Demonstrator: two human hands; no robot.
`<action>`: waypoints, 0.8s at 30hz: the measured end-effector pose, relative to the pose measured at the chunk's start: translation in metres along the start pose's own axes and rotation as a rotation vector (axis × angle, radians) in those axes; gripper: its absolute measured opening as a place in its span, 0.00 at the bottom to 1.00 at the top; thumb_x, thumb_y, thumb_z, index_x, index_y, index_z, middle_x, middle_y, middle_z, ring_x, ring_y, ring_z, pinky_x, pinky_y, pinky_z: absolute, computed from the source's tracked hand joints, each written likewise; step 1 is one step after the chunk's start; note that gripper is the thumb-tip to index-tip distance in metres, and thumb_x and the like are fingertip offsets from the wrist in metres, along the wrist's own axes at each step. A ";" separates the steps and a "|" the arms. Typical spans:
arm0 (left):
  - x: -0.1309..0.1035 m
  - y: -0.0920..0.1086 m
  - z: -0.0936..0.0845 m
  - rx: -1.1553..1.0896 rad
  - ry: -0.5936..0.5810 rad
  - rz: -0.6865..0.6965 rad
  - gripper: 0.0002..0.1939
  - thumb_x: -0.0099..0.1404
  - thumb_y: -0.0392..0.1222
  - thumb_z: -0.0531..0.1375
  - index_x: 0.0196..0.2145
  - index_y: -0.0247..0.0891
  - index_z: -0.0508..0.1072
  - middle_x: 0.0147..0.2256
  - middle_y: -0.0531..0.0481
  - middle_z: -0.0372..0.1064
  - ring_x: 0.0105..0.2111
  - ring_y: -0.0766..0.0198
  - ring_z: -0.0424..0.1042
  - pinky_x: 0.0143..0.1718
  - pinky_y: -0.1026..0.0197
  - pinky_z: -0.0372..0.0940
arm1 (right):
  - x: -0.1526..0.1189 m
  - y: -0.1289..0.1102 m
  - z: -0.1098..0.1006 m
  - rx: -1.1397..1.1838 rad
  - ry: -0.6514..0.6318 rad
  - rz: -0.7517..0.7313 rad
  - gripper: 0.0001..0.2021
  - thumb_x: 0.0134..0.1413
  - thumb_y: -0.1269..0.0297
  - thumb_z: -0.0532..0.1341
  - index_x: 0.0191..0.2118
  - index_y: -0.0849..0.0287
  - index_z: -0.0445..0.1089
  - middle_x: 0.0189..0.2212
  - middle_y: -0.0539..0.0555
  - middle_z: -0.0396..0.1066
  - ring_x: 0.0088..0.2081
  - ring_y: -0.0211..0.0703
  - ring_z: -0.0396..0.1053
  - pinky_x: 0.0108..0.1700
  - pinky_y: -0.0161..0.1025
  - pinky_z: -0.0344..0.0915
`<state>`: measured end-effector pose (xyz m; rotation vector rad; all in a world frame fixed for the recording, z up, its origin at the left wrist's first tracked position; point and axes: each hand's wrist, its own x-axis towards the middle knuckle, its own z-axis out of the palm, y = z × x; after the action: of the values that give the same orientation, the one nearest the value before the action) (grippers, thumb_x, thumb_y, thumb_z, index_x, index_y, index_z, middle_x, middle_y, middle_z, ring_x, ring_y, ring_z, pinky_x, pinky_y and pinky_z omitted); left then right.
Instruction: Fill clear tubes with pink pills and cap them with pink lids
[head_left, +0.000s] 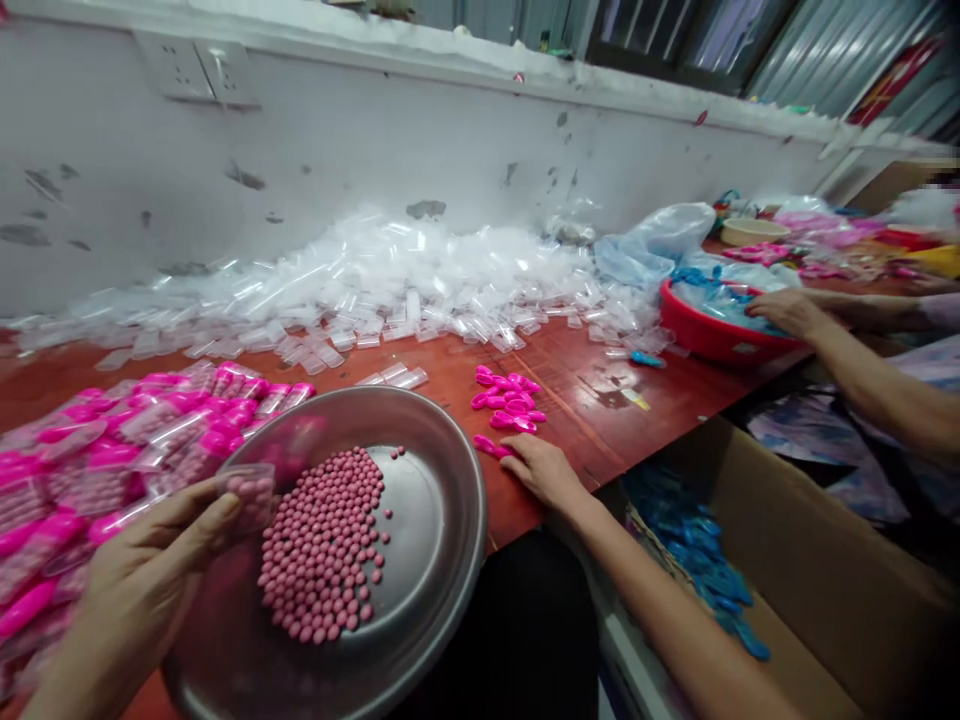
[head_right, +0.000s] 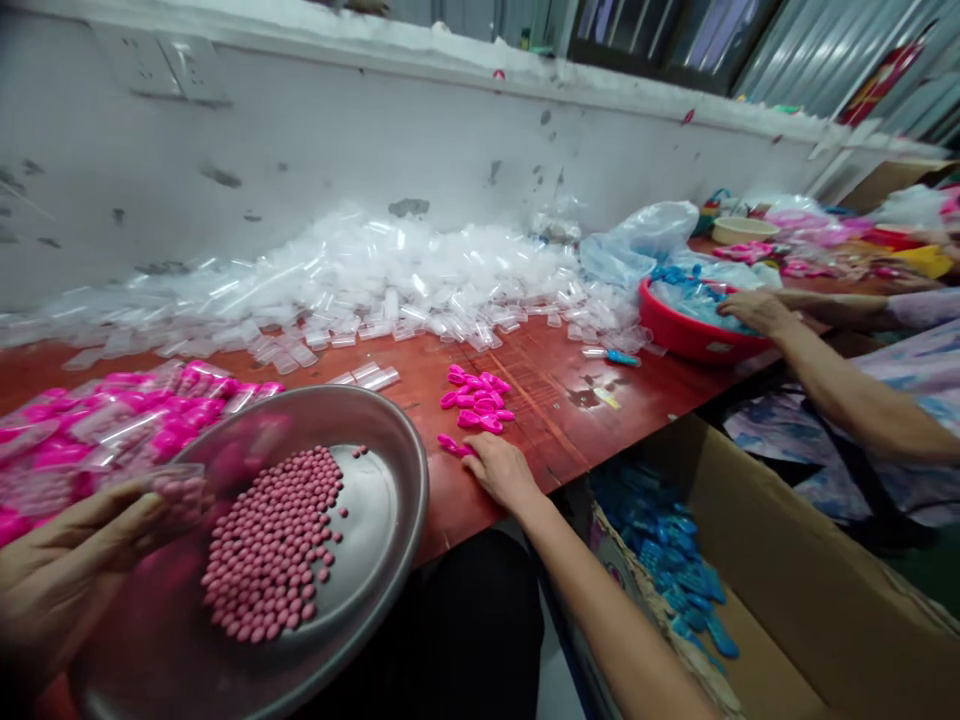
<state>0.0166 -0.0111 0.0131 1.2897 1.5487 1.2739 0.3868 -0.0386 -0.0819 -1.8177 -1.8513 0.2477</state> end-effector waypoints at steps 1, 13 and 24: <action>-0.002 0.002 0.000 -0.077 -0.047 -0.045 0.26 0.35 0.58 0.67 0.31 0.40 0.75 0.29 0.54 0.76 0.27 0.60 0.74 0.31 0.58 0.72 | 0.000 -0.003 -0.003 0.000 0.032 0.014 0.10 0.54 0.65 0.55 0.41 0.57 0.68 0.38 0.55 0.71 0.40 0.42 0.68 0.43 0.40 0.63; -0.048 0.023 0.017 -0.455 -0.633 0.041 0.11 0.58 0.42 0.57 0.36 0.33 0.74 0.34 0.45 0.73 0.34 0.60 0.72 0.38 0.60 0.67 | -0.016 -0.168 -0.054 0.288 -0.076 -0.381 0.10 0.51 0.62 0.57 0.39 0.50 0.72 0.42 0.55 0.69 0.43 0.47 0.68 0.42 0.41 0.68; -0.041 0.005 -0.001 -0.539 -0.445 0.109 0.12 0.56 0.41 0.58 0.36 0.33 0.74 0.35 0.45 0.73 0.38 0.58 0.70 0.42 0.58 0.63 | -0.015 -0.227 0.015 0.575 0.034 0.192 0.20 0.34 0.52 0.65 0.37 0.55 0.72 0.35 0.55 0.74 0.39 0.54 0.71 0.37 0.41 0.72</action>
<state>0.0261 -0.0515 0.0159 1.1999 0.7646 1.2484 0.1812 -0.0677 0.0111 -1.5693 -1.3865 0.7316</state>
